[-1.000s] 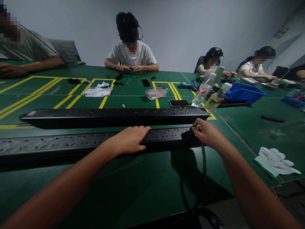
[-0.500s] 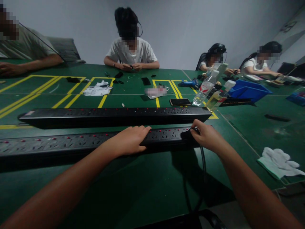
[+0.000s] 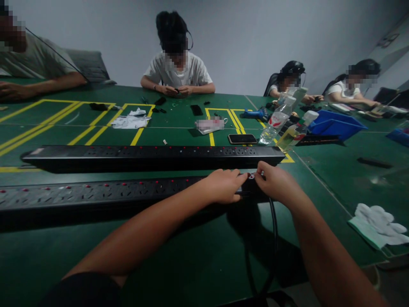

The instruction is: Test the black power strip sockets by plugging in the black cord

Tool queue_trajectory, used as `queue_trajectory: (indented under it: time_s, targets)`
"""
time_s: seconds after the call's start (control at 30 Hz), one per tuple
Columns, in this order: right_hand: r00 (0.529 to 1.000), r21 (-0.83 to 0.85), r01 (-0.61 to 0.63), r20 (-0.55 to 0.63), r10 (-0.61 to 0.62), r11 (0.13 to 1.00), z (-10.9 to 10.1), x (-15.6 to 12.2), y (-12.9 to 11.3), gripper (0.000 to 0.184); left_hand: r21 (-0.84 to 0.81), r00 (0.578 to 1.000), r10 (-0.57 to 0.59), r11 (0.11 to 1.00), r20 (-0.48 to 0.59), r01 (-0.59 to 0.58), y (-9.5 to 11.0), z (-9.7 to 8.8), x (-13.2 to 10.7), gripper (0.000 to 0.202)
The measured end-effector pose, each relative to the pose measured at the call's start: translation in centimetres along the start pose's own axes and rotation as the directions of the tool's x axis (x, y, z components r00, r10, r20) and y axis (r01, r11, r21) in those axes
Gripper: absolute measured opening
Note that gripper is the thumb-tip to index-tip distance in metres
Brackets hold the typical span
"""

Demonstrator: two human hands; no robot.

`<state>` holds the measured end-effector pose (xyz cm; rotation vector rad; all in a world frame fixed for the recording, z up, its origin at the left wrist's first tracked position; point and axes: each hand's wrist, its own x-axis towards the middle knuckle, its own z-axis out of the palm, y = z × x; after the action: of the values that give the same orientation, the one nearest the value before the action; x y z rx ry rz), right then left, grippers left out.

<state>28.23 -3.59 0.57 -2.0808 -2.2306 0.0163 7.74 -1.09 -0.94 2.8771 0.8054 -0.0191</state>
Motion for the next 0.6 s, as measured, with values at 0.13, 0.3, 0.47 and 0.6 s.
queue_trajectory:
  time_s: [0.13, 0.3, 0.47, 0.6]
  targets:
    - [0.999, 0.138, -0.033, 0.000, 0.034, 0.990, 0.40, -0.66, 0.09, 0.017, -0.002, 0.999, -0.009, 1.000, -0.037, 0.009, 0.16, 0.86, 1.24, 0.071]
    - [1.000, 0.228, -0.028, 0.009, 0.027, 0.973, 0.21, -0.57, 0.21, 0.017, -0.013, 0.999, -0.020, 1.000, -0.039, 0.019, 0.10, 1.05, 1.10, 0.070]
    - [0.999, 0.261, -0.032, 0.000, 0.033, 0.965, 0.25, -0.65, 0.17, 0.018, -0.012, 0.999, -0.025, 1.000, -0.021, 0.025, 0.16, 0.94, 1.14, 0.070]
    - [0.999, 0.279, -0.032, -0.006, 0.035, 0.960, 0.24, -0.77, 0.12, 0.018, -0.008, 0.999, -0.026, 1.000, -0.031, 0.025, 0.20, 1.05, 1.13, 0.070]
